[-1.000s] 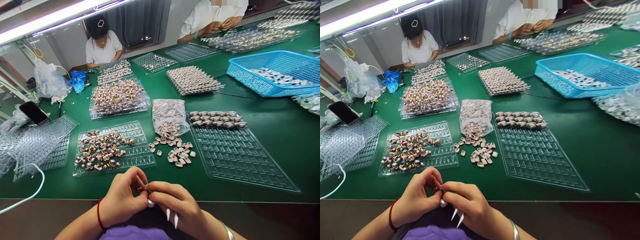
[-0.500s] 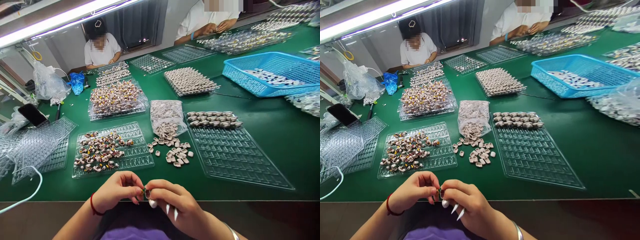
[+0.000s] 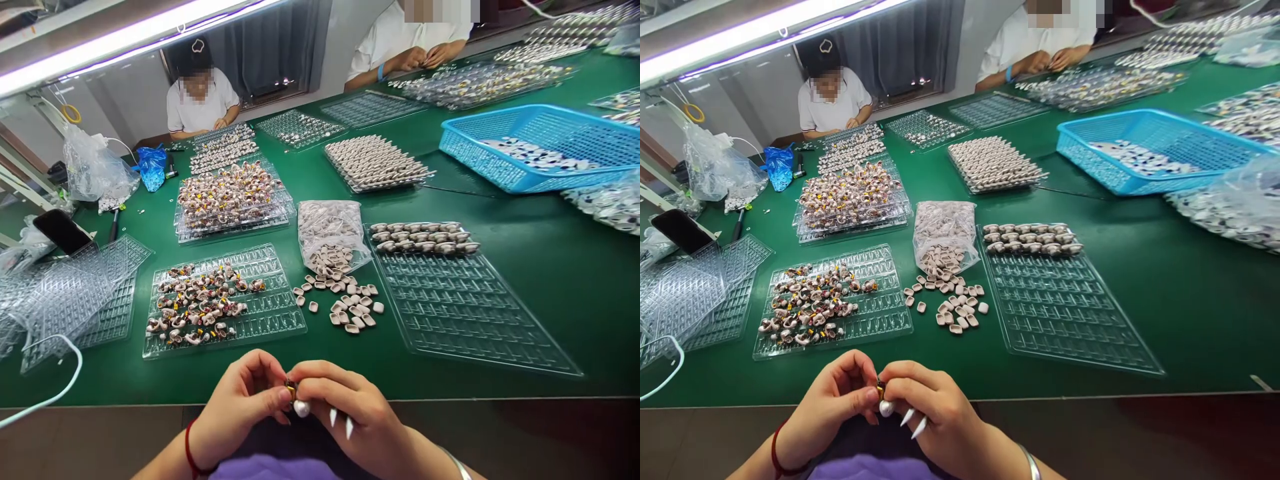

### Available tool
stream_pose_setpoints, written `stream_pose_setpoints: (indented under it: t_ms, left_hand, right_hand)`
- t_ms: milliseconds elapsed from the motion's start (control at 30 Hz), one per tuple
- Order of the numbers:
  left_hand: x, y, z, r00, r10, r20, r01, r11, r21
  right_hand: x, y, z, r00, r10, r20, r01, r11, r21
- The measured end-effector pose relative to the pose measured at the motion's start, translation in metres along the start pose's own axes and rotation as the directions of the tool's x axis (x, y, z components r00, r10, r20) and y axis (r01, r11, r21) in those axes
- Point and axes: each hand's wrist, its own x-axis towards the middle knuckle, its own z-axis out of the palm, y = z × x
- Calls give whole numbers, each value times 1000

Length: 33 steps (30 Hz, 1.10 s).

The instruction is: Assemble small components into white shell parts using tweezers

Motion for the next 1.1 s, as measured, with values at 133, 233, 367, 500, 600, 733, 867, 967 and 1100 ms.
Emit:
stream_pose_setpoints:
  t_ms: [133,233,367,500,600,733,867,967,1100]
  left_hand:
    - [-7,-5,8,991,114,-70,-105,988,114]
    - [-11,-8,11,987,148,-58,-138,979,153]
    - [-11,-11,9,984,172,-41,-165,976,141]
    - [-11,-15,6,965,252,-65,-230,943,242]
    - [-12,-16,6,956,288,-53,-254,907,337]
    - [-14,-11,8,963,268,-20,-236,879,414]
    - [-14,-8,11,966,259,-20,-216,844,490]
    - [-13,-8,12,965,260,-25,-210,829,519]
    - [-11,-12,12,959,279,-44,-223,844,488]
  right_hand:
    - [1,-3,-1,1000,-4,-31,4,1000,1]
    - [2,-5,-3,999,0,-47,0,1000,13]
    - [1,-5,-2,998,4,-59,-3,1000,16]
    - [-1,-6,-2,998,-21,-60,21,1000,0]
    - [-1,-7,-2,999,-35,-36,34,999,-42]
    - [0,-8,-5,997,-80,19,81,990,-118]
    - [2,-9,-9,984,-105,144,130,976,-177]
    - [3,-9,-11,975,-91,205,130,975,-182]
    - [3,-10,-11,987,-54,150,72,991,-116]
